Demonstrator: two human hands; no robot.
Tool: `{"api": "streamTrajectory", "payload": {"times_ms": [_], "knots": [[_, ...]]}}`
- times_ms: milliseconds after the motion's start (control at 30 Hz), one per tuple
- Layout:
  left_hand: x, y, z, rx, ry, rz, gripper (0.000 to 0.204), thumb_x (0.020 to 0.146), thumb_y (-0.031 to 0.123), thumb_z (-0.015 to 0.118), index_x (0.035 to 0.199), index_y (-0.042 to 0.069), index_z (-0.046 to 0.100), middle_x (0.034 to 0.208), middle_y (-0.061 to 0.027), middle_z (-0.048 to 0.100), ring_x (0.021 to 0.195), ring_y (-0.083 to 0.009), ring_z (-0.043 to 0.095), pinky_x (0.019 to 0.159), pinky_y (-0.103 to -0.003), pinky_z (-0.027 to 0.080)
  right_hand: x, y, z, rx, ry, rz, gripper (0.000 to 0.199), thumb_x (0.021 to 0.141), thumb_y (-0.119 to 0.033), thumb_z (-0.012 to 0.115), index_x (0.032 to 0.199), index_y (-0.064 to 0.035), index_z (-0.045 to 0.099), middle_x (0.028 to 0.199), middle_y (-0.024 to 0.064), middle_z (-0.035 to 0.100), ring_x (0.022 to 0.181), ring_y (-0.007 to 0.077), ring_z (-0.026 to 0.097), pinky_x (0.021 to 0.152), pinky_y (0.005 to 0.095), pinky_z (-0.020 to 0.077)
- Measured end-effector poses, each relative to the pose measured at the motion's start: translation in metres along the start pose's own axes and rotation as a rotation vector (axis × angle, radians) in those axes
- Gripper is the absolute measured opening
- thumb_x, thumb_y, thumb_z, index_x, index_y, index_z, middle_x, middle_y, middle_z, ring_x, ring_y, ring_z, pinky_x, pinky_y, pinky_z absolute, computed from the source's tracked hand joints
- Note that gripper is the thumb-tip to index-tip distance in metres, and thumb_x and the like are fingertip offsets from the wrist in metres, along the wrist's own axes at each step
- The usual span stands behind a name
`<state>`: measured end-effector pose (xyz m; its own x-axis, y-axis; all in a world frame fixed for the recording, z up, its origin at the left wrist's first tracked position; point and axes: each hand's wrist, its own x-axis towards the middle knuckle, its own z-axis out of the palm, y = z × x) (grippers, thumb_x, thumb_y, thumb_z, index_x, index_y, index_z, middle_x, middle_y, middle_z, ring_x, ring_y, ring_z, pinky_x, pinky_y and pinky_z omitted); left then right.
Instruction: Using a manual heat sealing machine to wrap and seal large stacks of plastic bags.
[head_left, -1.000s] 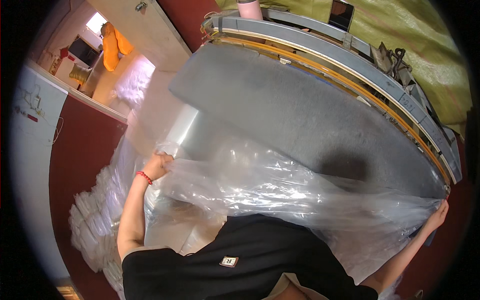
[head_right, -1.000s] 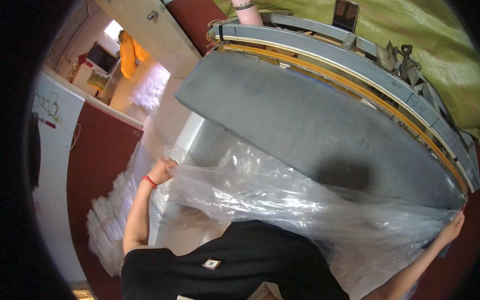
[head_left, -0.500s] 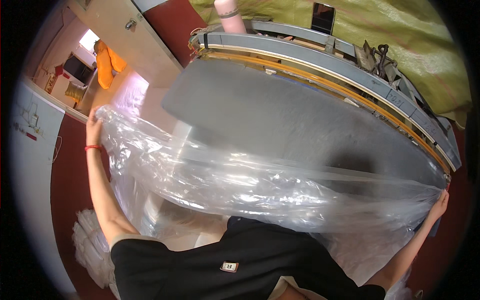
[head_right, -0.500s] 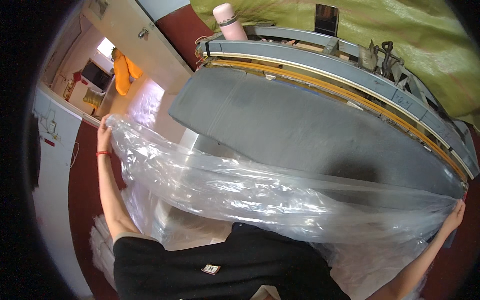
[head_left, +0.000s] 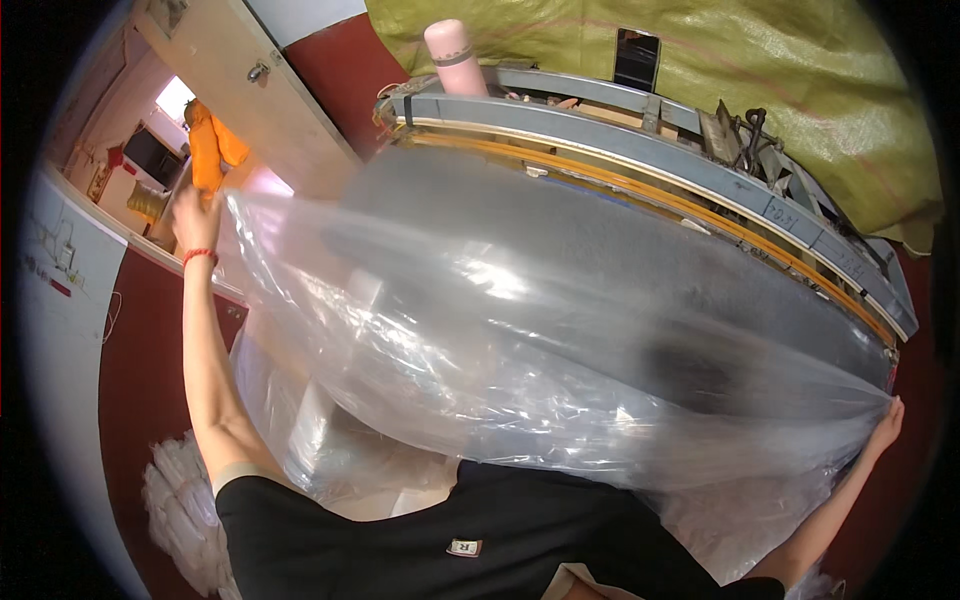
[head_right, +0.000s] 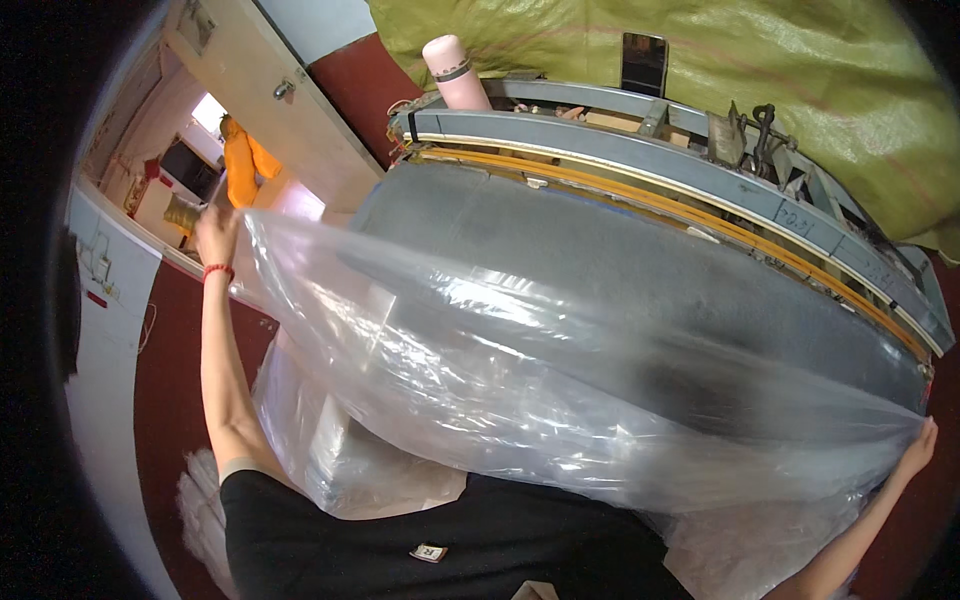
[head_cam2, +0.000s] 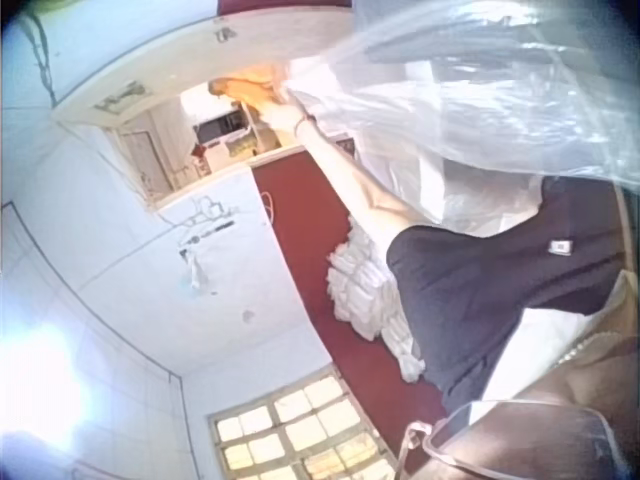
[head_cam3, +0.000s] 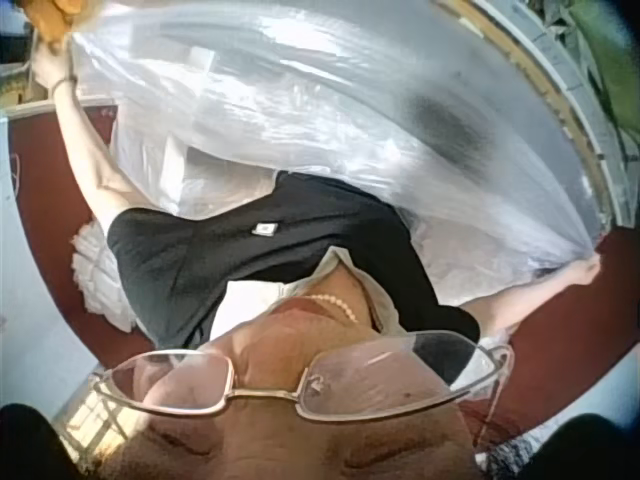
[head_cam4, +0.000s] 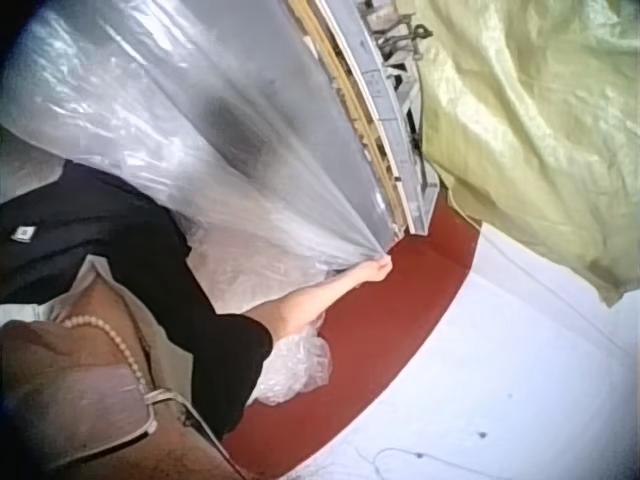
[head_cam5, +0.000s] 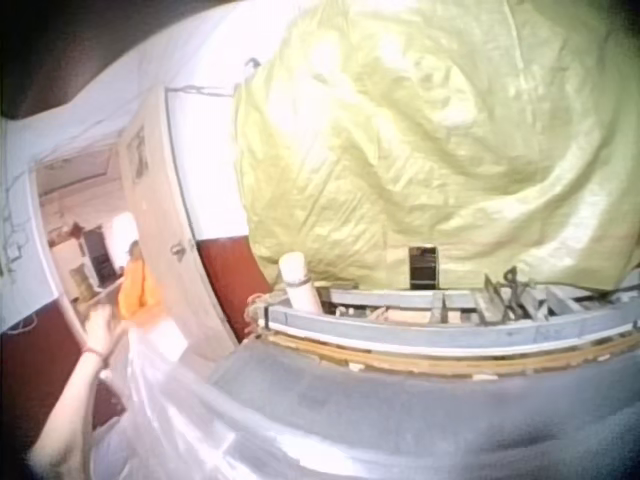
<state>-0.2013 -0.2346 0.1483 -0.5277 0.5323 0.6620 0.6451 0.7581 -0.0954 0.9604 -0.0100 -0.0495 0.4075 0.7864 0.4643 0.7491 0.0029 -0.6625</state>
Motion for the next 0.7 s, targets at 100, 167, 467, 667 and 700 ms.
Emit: {"api": "streamTrajectory", "payload": {"times_ms": [100, 167, 467, 667, 700], "knots": [[-0.025, 0.113, -0.042, -0.239, 0.576, 0.486, 0.026, 0.07, 0.006, 0.06, 0.094, 0.004, 0.052, 0.094, -0.0117, 0.054, 0.09, -0.0302, 0.05, 0.078, -0.041, 0.039, -0.008, 0.02, -0.002, -0.187, 0.112, 0.078, 0.041, 0.088, -0.036, 0.042, 0.104, -0.0005, 0.055, 0.097, 0.0116, 0.059, 0.087, 0.0228, 0.054, 0.079, 0.0301, 0.0398], [-0.067, 0.134, 0.004, -0.371, 0.223, 0.851, 0.033, 0.07, 0.005, 0.058, 0.102, 0.004, 0.051, 0.106, -0.0139, 0.052, 0.1, -0.032, 0.048, 0.086, -0.042, 0.038, -0.018, 0.046, -0.001, -0.251, 0.138, 0.143, 0.042, 0.088, -0.038, 0.042, 0.104, -0.0011, 0.055, 0.098, 0.0124, 0.059, 0.088, 0.024, 0.054, 0.079, 0.0308, 0.0398], [-0.098, 0.115, 0.129, -0.263, -0.317, 0.396, 0.03, 0.077, 0.014, 0.053, 0.104, 0.0, 0.052, 0.113, -0.0182, 0.048, 0.106, -0.0355, 0.044, 0.091, -0.039, 0.036, -0.028, 0.084, -0.006, -0.412, 0.096, 0.242, 0.042, 0.087, -0.037, 0.043, 0.106, -0.0008, 0.054, 0.099, 0.0164, 0.059, 0.089, 0.0282, 0.054, 0.079, 0.0337, 0.0401], [-0.093, 0.161, 0.185, -0.579, -0.419, 0.45, 0.042, 0.084, 0.026, 0.05, 0.12, 0.005, 0.045, 0.129, -0.0152, 0.038, 0.122, -0.0315, 0.031, 0.1, -0.035, 0.026, 0.009, 0.097, 0.023, -0.303, 0.074, 0.154, 0.039, 0.086, -0.035, 0.045, 0.105, -0.001, 0.055, 0.096, 0.0145, 0.06, 0.087, 0.0259, 0.055, 0.078, 0.0314, 0.0402], [-0.086, 0.181, 0.192, -0.502, -0.471, 0.402, 0.047, 0.085, 0.031, 0.049, 0.124, 0.007, 0.042, 0.131, -0.014, 0.035, 0.124, -0.0296, 0.029, 0.101, -0.034, 0.023, 0.011, 0.105, 0.013, -0.276, 0.05, 0.169, 0.039, 0.086, -0.034, 0.046, 0.105, -0.0014, 0.055, 0.096, 0.0141, 0.06, 0.087, 0.0255, 0.055, 0.078, 0.0312, 0.0404]]}}
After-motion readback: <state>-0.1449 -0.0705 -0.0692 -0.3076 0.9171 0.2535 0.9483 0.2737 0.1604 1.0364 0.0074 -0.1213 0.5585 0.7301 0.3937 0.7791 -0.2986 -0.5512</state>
